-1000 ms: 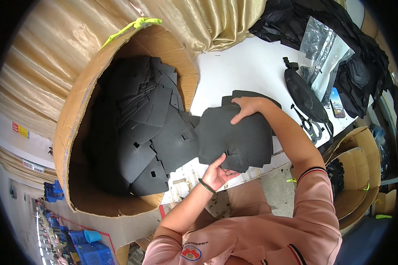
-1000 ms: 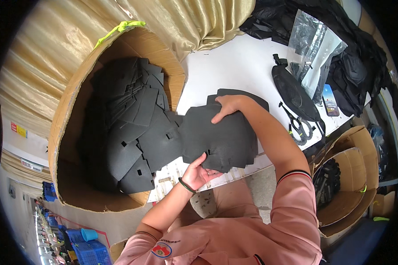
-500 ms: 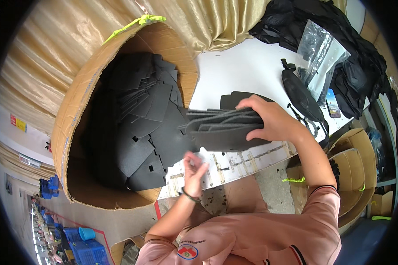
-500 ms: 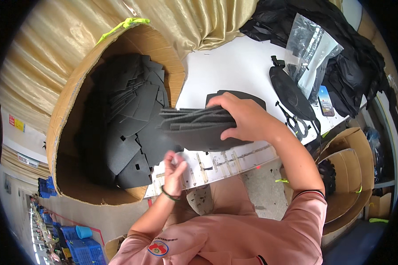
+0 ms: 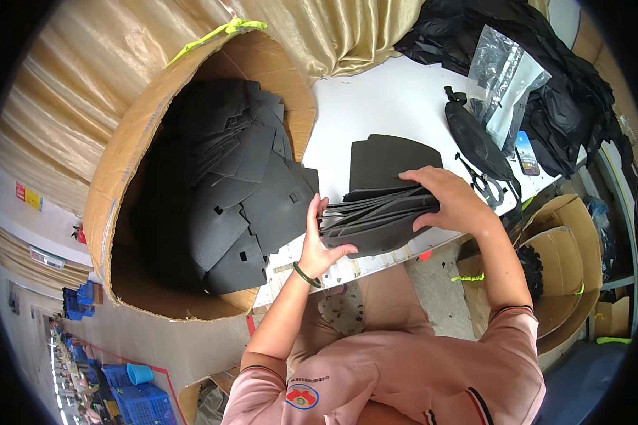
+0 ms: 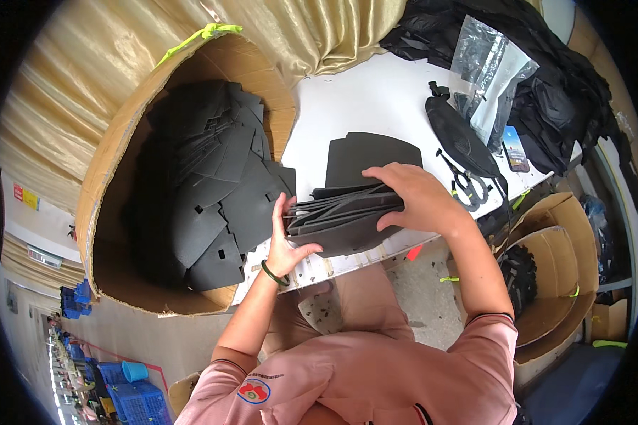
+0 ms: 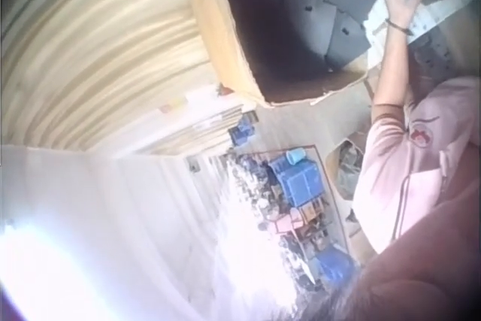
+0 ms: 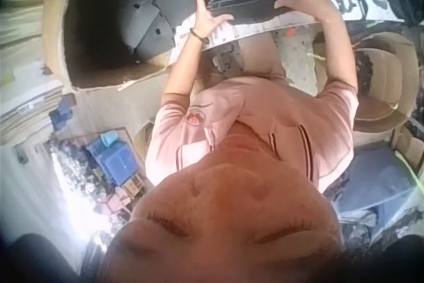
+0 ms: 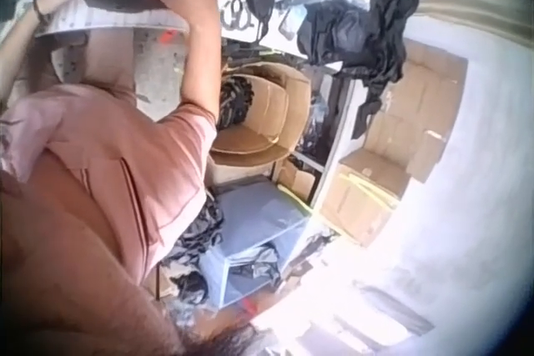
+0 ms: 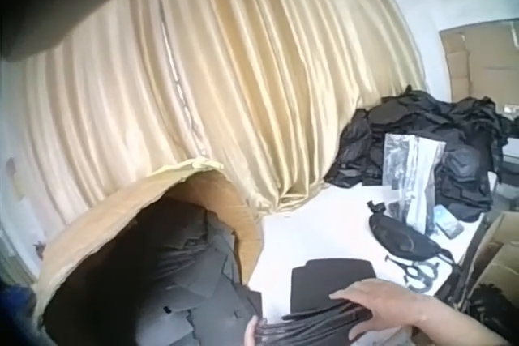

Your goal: The recorder is sorting and stacking black flat material components from a large cardboard bin onto a workbench.

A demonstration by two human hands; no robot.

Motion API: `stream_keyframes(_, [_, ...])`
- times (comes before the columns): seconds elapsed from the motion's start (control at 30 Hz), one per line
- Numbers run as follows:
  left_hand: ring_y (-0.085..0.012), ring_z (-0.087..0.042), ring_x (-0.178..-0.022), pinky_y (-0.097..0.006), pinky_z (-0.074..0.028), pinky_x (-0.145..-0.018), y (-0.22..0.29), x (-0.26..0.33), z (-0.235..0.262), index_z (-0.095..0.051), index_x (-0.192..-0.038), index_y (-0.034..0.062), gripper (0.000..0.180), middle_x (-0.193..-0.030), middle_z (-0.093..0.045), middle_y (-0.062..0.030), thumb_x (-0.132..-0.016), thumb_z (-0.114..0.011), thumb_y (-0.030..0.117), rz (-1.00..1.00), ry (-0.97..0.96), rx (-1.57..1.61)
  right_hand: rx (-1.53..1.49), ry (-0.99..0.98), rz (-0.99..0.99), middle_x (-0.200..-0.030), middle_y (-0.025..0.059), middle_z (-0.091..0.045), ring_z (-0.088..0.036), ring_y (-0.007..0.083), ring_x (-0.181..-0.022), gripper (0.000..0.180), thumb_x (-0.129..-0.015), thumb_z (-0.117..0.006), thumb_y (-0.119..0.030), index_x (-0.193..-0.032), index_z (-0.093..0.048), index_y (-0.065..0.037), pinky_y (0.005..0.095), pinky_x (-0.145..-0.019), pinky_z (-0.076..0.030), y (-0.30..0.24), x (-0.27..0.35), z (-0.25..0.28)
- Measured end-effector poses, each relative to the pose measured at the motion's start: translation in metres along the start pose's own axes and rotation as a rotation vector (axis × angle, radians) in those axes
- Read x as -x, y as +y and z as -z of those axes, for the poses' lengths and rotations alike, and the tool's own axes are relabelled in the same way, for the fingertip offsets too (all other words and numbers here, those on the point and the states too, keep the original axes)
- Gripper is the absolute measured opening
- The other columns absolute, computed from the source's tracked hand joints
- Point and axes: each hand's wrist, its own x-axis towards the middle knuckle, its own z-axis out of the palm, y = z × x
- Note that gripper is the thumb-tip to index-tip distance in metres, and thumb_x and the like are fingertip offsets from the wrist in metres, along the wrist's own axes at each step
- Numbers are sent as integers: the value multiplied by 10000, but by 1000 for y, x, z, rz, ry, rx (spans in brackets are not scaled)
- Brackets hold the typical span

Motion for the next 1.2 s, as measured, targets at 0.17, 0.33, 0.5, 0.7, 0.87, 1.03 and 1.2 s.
stream_keyframes(0.17, [-278, -461, -1197, -391, -363, -1028, -4, -10, -2, -312, -1402, 75, 1043, -1283, -469, -173, -553, -903, 205, 6, -12, -49, 108, 171, -6, -1255, 103, -502, -509, 314, -1121, 821, -598, -819, -169, -1331, -451, -147, 430, -1011, -378, -1, 10, -7])
stream_keyframes(0.33, [-274, -513, -1095, -382, -411, -967, 9, -28, -8, -503, -1213, 68, 747, -1156, -535, -119, -575, -873, 188, -103, -29, -238, 284, 305, 252, -1231, 104, -537, -552, 291, -1084, 651, -683, -769, -149, -1274, -496, -128, 474, -1043, -368, -17, 5, -12])
stream_keyframes(0.5, [-285, -511, -1139, -378, -404, -993, 4, -36, -11, -507, -1204, 68, 713, -1188, -532, -130, -597, -865, 170, -131, -65, -257, -11, 392, 228, -1008, 95, -642, -601, 284, -991, 230, -794, -667, -62, -1014, -602, -59, 459, -1024, -394, 9, -2, -24])
stream_keyframes(0.7, [-268, -461, -1230, -374, -370, -1042, 2, -37, -20, -358, -1356, 69, 909, -1324, -465, -146, -608, -870, 141, 75, -102, 1, -450, 444, 116, -1086, 117, -624, -585, 246, -1036, 221, -819, -569, 45, -1028, -612, -12, 316, -938, -414, 60, 10, -16])
stream_keyframes(0.87, [-248, -439, -1249, -358, -359, -1051, -12, -36, -24, -212, -1427, 78, 1084, -1360, -432, -156, -584, -892, 132, -55, -99, -53, -496, 380, 83, -1226, 118, -578, -496, 275, -1207, 301, -833, -573, 3, -1131, -598, -29, 383, -1070, -319, 71, 12, -27])
stream_keyframes(1.03, [-236, -488, -1192, -348, -395, -1014, -19, -35, -30, -205, -1419, 42, 1076, -1302, -486, -149, -596, -891, 139, 26, -55, 35, -30, 384, -25, -1414, 138, -421, -324, 313, -1354, 525, -830, -631, -119, -1330, -478, -77, 455, -1131, -200, 59, 14, -17])
stream_keyframes(1.2, [-200, -516, -1134, -326, -423, -976, -29, -35, -32, -233, -1389, 13, 990, -1236, -520, -123, -636, -868, 116, 26, -61, 33, 4, 340, 123, -1397, 136, -436, -378, 333, -1310, 590, -829, -644, -143, -1373, -419, -94, 440, -1105, -273, 23, -2, 7])
